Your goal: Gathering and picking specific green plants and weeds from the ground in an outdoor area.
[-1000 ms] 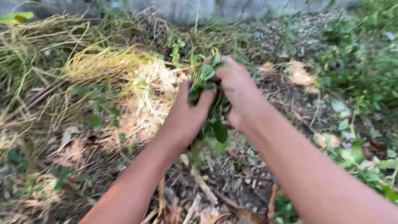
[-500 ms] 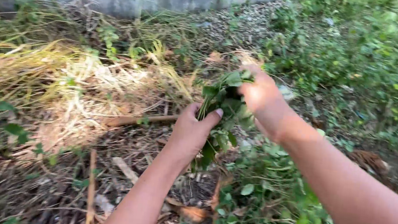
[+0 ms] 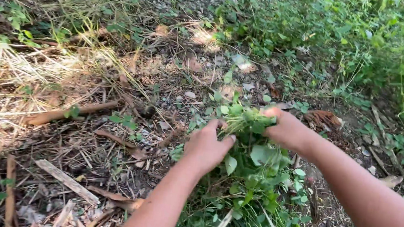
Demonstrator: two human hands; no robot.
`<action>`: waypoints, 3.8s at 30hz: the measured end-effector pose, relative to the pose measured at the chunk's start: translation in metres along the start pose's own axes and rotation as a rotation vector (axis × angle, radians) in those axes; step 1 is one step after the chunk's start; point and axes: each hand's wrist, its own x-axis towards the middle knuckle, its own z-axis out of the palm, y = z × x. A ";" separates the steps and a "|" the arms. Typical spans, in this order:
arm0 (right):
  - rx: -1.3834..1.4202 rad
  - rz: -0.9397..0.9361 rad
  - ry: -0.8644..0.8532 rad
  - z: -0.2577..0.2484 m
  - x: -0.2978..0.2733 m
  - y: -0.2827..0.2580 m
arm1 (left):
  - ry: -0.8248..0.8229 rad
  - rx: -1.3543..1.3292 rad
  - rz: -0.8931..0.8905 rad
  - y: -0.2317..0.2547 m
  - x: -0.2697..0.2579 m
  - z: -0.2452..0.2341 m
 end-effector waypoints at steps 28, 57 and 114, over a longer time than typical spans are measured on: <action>0.438 0.522 0.073 0.120 -0.004 -0.013 | 0.140 -0.297 -0.177 -0.160 0.078 0.048; 0.776 -0.161 -0.175 0.411 -0.078 -0.473 | 0.892 0.157 -0.379 -0.220 -0.265 -0.435; 0.169 -0.231 -0.076 -0.020 0.217 -0.113 | 0.299 0.410 -0.157 0.052 0.158 -0.131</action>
